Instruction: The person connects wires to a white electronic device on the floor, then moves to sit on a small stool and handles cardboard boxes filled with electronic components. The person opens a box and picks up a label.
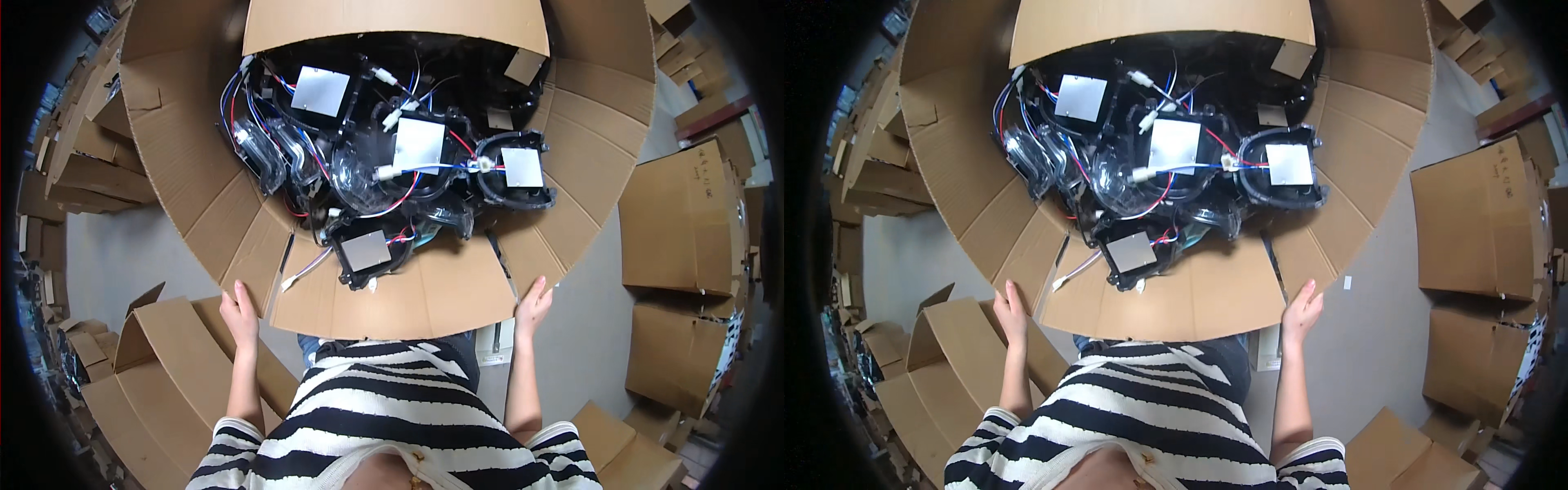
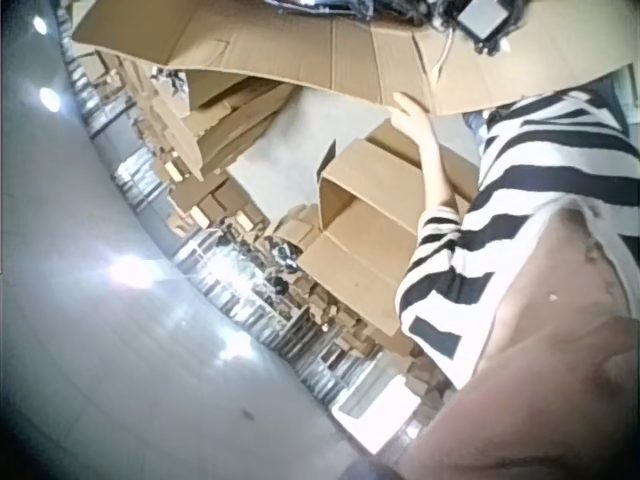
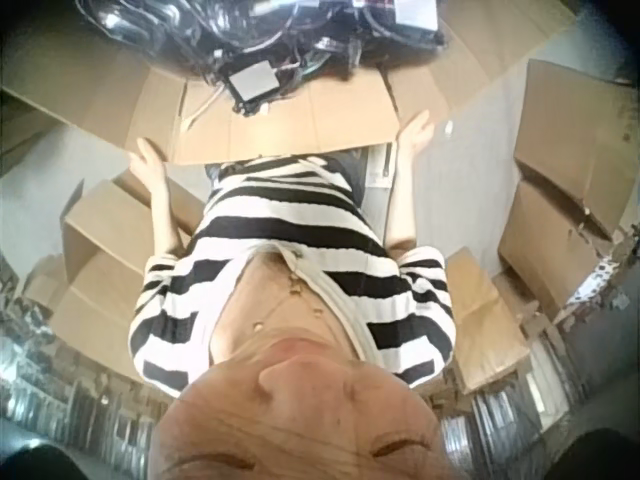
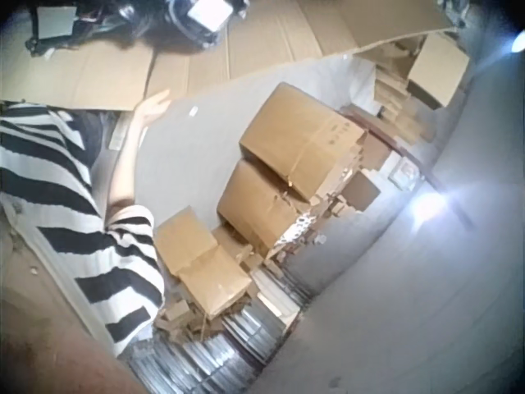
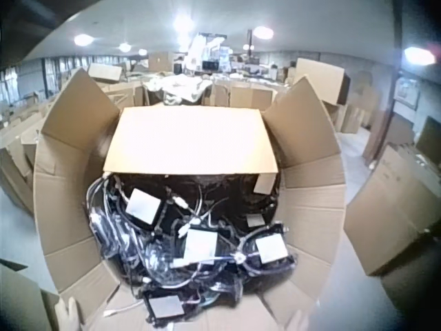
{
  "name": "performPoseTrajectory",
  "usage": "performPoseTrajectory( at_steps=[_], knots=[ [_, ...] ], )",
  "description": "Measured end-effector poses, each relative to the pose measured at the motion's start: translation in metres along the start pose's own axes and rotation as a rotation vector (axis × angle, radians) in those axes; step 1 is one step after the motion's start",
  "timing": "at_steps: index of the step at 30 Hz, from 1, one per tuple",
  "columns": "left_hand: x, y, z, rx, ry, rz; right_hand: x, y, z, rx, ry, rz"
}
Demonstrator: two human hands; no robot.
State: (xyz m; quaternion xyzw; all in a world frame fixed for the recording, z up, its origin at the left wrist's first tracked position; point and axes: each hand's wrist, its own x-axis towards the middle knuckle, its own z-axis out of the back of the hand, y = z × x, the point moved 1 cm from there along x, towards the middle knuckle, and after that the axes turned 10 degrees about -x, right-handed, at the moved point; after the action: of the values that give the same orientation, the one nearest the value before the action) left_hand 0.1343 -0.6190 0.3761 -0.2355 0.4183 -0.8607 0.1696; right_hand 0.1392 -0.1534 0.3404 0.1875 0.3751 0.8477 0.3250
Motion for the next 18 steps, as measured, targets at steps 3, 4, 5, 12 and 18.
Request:
performPoseTrajectory(
  at_steps=[3, 4, 5, 12, 18],
  knots=[
    [0.002, -0.002, -0.001, 0.03, 0.018, 0.004, 0.0, 0.004, -0.006, 0.083, -0.153, 0.126],
    [0.002, -0.006, -0.003, 0.032, 0.018, -0.006, 0.0, 0.004, -0.006, 0.073, -0.143, 0.122],
    [0.002, -0.008, -0.003, 0.032, 0.018, -0.017, -0.001, 0.004, -0.006, 0.063, -0.134, 0.119],
    [0.003, -0.003, 0.004, 0.038, 0.043, 0.03, -0.001, -0.002, -0.004, 0.032, -0.085, 0.036],
    [0.011, 0.018, 0.02, 0.024, 0.223, 0.179, -0.004, 0.011, -0.001, -0.013, -0.074, 0.076]
  ],
)
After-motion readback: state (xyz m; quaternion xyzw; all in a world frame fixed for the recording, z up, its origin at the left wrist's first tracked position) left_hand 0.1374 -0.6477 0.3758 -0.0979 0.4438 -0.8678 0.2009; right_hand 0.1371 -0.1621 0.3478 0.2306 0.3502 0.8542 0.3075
